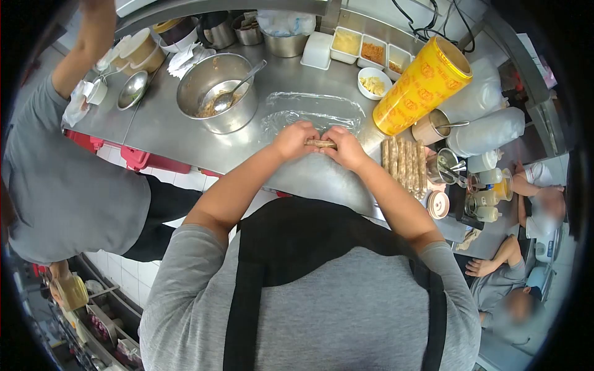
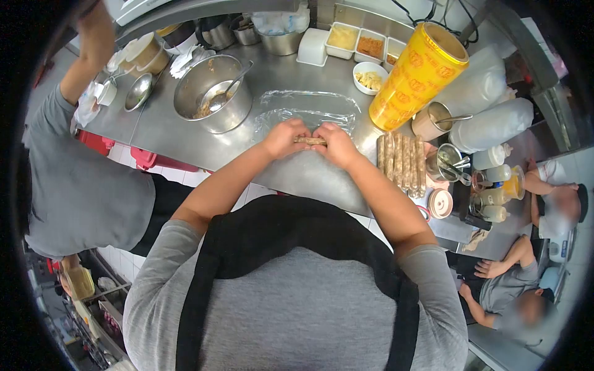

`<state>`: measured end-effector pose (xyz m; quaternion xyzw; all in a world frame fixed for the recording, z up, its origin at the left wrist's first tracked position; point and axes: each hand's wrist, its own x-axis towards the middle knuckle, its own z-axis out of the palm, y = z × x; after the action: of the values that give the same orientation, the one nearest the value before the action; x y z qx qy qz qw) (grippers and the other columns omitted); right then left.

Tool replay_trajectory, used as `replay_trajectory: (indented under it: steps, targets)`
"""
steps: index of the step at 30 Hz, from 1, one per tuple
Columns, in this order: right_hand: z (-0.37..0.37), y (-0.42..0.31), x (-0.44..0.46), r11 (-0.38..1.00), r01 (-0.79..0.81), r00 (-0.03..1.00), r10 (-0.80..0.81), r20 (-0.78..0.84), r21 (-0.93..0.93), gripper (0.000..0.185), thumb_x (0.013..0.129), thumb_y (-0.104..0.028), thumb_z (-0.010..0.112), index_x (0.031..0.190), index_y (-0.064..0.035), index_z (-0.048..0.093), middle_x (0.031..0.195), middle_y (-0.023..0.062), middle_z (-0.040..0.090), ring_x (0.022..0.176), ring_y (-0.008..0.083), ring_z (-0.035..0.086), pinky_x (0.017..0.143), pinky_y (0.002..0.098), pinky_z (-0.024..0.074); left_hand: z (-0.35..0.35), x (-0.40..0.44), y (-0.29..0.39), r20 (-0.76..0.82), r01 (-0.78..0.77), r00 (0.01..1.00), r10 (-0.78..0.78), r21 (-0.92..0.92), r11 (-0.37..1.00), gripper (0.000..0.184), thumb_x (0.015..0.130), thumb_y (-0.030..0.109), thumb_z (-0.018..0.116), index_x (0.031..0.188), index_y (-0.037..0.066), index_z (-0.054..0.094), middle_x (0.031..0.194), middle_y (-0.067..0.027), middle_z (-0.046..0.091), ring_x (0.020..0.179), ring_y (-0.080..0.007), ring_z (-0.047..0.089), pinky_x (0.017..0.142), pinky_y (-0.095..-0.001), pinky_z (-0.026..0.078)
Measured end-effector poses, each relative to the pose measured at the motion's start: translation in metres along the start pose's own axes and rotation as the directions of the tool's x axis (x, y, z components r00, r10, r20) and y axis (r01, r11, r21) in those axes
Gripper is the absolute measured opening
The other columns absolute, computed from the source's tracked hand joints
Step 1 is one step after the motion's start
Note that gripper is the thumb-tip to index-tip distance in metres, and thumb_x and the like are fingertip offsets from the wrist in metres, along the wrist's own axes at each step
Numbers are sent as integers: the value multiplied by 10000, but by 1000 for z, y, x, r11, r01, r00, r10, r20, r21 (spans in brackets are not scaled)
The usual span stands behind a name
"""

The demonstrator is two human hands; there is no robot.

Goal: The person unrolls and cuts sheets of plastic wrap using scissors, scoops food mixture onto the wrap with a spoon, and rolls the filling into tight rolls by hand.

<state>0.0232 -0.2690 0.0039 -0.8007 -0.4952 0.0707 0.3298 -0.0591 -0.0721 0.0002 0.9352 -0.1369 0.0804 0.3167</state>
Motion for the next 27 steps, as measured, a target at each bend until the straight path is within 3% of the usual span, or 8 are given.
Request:
replay_trajectory:
  steps: [4,8,11,14,16,20,23,27]
  targets:
    - [-11,-8,14,997,7,995,0,95,-73,270,704,-149,774,905,-68,613,896,109,591,914,325,582,787,420,492,-20,-6,-9,50,-58,997,57,15,998,348,664,184,813,982,116,689,954,-61,624,949,-292,594,842,-395,491]
    - [8,-10,10,997,48,999,-49,-20,-66,254,715,-155,764,911,-76,624,933,106,599,934,326,584,797,422,496,-19,-19,-8,-25,-20,999,20,-8,1000,397,643,179,821,1019,144,698,960,-62,614,994,-291,578,878,-403,481]
    - [3,-11,12,997,14,999,-10,51,-81,264,722,-167,759,939,-80,637,959,105,601,948,328,586,812,422,498,-26,-11,-9,103,-24,994,23,13,1000,394,644,156,820,1018,143,697,981,-70,614,1011,-289,571,884,-400,479]
    - [4,-18,15,994,25,1000,-23,13,-109,274,733,-174,752,970,-84,646,975,103,603,956,330,586,826,420,497,-22,-16,-12,-68,-25,997,28,40,999,399,646,151,822,1020,112,688,998,-72,616,972,-299,589,843,-402,489]
    - [18,-14,8,990,41,995,-53,-80,-137,286,740,-178,747,993,-86,652,983,101,604,958,334,585,836,425,494,-18,-22,-19,-47,-14,999,15,7,1000,396,642,145,824,1012,108,689,994,-78,614,959,-300,591,827,-399,494]
    - [-2,-17,6,998,31,999,-29,23,-55,296,735,-168,749,1000,-78,653,999,101,604,979,334,575,861,429,483,-32,-21,-17,44,-23,999,23,-5,1000,389,641,130,823,1006,103,690,964,-75,615,938,-300,595,809,-394,498]
    - [4,-8,-5,997,57,996,-60,-68,-46,307,725,-155,752,1004,-73,654,996,105,599,999,331,564,880,422,472,-26,-35,-18,-99,-12,995,10,-19,1000,371,660,136,811,1007,97,688,961,-75,618,946,-299,596,815,-387,498]
    - [3,-7,-3,998,35,998,-37,-41,-50,309,706,-142,754,988,-65,651,988,113,591,1003,329,559,883,415,468,-35,-22,-22,54,1,999,-2,17,1000,356,663,178,815,985,98,683,971,-80,617,938,-291,599,796,-387,497]
